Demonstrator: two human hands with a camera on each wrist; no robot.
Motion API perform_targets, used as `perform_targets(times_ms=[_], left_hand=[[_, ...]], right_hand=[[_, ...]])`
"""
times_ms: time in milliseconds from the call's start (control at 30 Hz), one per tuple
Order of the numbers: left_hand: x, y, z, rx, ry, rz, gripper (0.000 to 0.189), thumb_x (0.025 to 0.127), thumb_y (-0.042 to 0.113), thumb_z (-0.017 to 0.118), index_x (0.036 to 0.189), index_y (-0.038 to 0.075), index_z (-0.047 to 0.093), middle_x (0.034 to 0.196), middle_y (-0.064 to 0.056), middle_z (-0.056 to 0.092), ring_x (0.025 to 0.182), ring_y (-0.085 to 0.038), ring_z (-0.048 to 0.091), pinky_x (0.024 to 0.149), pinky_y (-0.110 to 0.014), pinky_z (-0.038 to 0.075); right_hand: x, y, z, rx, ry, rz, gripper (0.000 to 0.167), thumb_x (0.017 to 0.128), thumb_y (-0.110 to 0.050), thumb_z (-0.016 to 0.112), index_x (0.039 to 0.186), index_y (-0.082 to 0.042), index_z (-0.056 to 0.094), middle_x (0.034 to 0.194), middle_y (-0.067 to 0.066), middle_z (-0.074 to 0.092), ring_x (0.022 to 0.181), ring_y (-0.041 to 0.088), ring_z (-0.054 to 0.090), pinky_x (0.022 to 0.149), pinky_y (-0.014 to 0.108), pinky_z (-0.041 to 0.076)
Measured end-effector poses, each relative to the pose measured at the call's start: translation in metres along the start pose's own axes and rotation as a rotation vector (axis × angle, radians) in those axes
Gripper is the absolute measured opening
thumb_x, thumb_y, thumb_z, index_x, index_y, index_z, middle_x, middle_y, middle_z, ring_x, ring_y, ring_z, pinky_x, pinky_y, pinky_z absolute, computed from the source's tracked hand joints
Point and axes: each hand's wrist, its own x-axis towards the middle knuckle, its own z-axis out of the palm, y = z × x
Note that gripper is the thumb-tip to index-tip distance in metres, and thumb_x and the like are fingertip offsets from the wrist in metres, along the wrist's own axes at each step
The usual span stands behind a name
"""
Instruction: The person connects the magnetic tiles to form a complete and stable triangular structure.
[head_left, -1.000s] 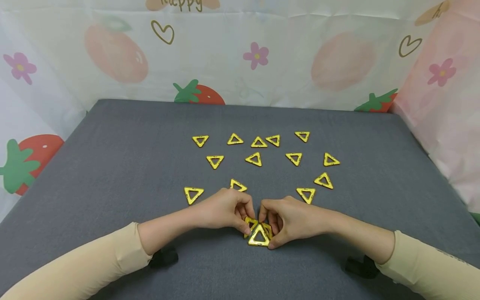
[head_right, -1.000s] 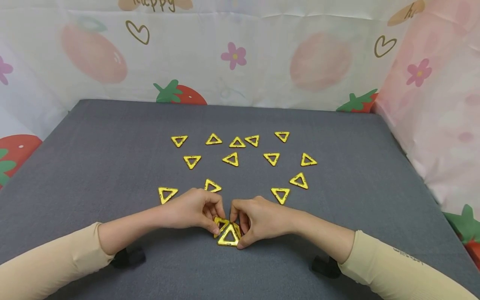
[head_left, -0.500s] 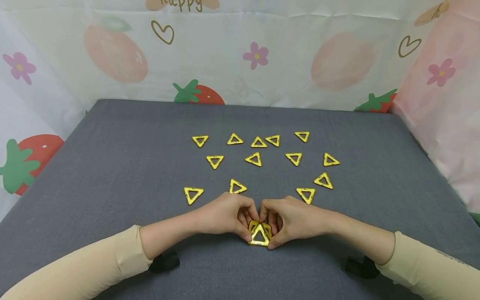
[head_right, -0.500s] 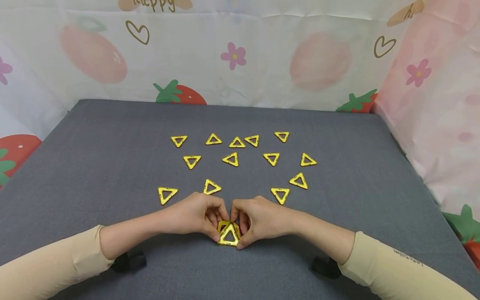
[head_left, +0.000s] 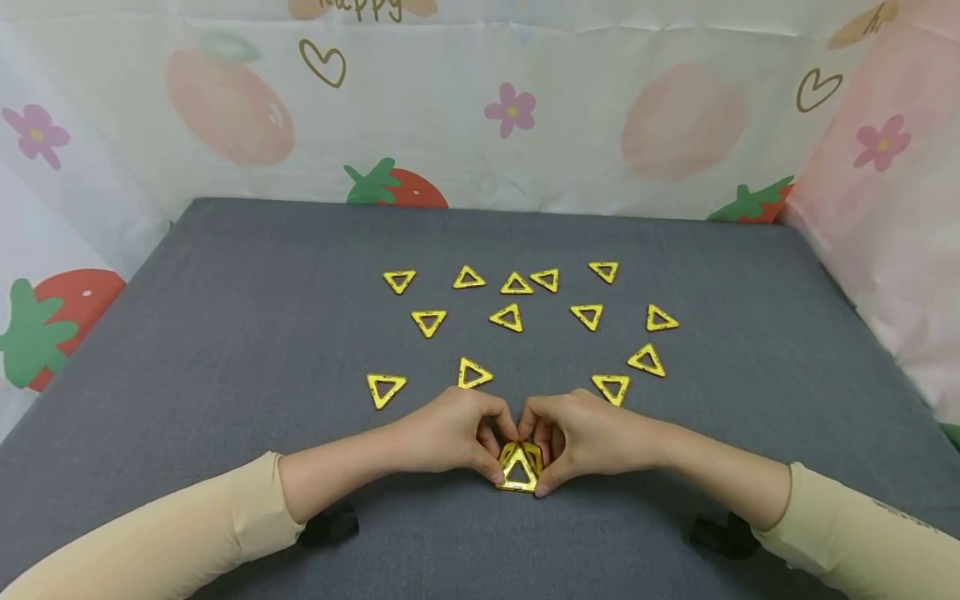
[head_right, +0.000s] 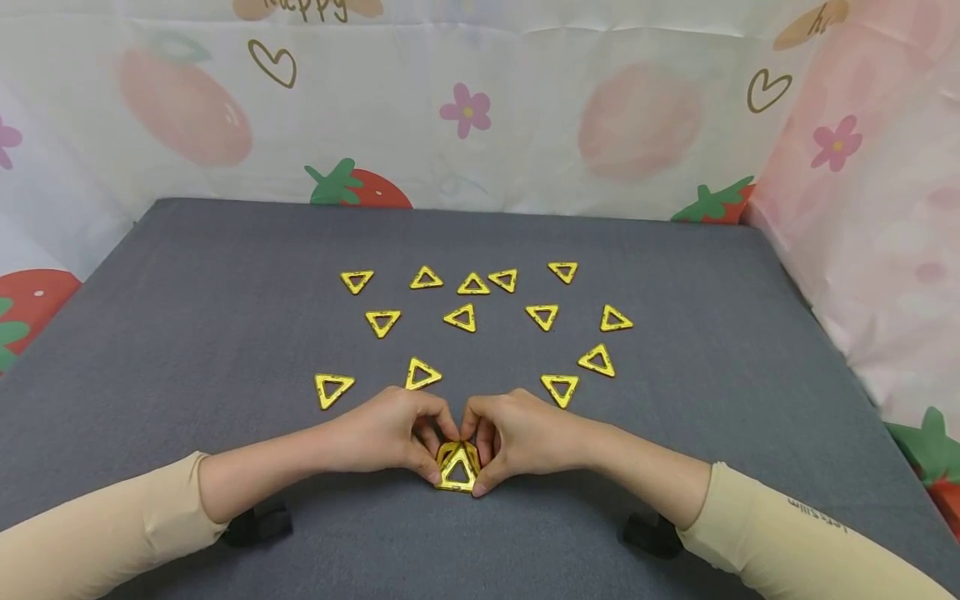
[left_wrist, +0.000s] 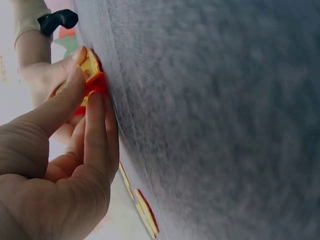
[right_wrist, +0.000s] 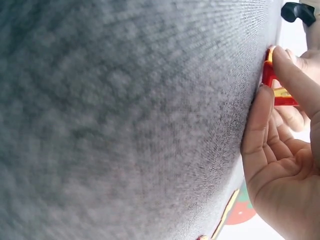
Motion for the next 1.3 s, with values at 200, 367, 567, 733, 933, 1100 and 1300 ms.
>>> perform_targets(times_ms=[200,367,567,733,933,1100,1300], left_hand=[[0.0002,0.0023,0.0018,0.016,0.002,0.003,0.036,0.071,0.007,0.087,0.1,0.005,0.067,0.085,-0.006,0.072,0.07,-0.003,0.067,0.062,-0.018,0.054],[0.0004,0.003,0.003,0.073,0.01,0.037,0.038,0.069,0.008,0.089,0.099,0.004,0.066,0.093,-0.006,0.068,0.071,0.001,0.063,0.065,-0.016,0.053],[-0.0002,0.0052,0.0059,0.138,0.022,0.074,0.039,0.067,0.007,0.09,0.097,0.006,0.065,0.098,-0.006,0.065,0.074,-0.002,0.061,0.067,-0.015,0.052],[-0.0008,0.0069,0.0065,0.162,0.026,0.089,0.04,0.065,0.006,0.091,0.096,0.006,0.065,0.098,-0.006,0.064,0.073,-0.002,0.06,0.067,-0.014,0.052],[-0.0007,0.0059,0.0064,0.221,0.026,0.117,0.039,0.066,0.009,0.091,0.096,0.008,0.065,0.094,-0.004,0.063,0.073,-0.001,0.057,0.067,-0.013,0.051],[-0.0018,0.007,0.007,0.279,0.029,0.147,0.038,0.068,0.013,0.09,0.095,0.009,0.064,0.093,-0.004,0.061,0.074,-0.002,0.056,0.066,-0.012,0.049],[-0.0021,0.0081,0.008,0.297,0.033,0.146,0.038,0.068,0.013,0.09,0.095,0.008,0.063,0.092,-0.003,0.061,0.072,-0.002,0.055,0.065,-0.012,0.048]], right_hand=[[0.0005,0.0006,0.0007,0.002,0.007,-0.011,0.044,0.072,-0.033,0.088,0.101,-0.016,0.061,0.077,-0.006,0.068,0.067,-0.002,0.061,0.061,0.02,0.053],[0.0008,0.0008,0.002,0.001,0.015,-0.016,0.044,0.071,-0.033,0.089,0.1,-0.016,0.06,0.077,-0.006,0.067,0.067,-0.002,0.061,0.061,0.02,0.053],[0.001,0.001,0.0025,0.003,0.018,-0.015,0.044,0.071,-0.034,0.089,0.099,-0.016,0.06,0.077,-0.006,0.067,0.068,-0.002,0.061,0.062,0.02,0.053],[0.0016,0.0002,0.0021,0.005,0.018,-0.012,0.045,0.071,-0.034,0.089,0.099,-0.016,0.059,0.077,-0.005,0.067,0.068,-0.002,0.061,0.062,0.02,0.052],[0.0017,-0.0008,0.0014,0.006,0.012,-0.01,0.044,0.071,-0.034,0.088,0.099,-0.016,0.059,0.077,-0.005,0.067,0.068,-0.001,0.06,0.062,0.02,0.052],[0.0011,-0.0012,0.0007,0.005,0.01,-0.004,0.043,0.071,-0.035,0.088,0.098,-0.016,0.06,0.077,-0.006,0.066,0.067,-0.001,0.06,0.061,0.02,0.052],[0.0004,-0.0002,0.001,0.013,0.007,-0.006,0.045,0.07,-0.032,0.09,0.1,-0.018,0.06,0.077,-0.006,0.066,0.067,0.0,0.061,0.06,0.021,0.052]])
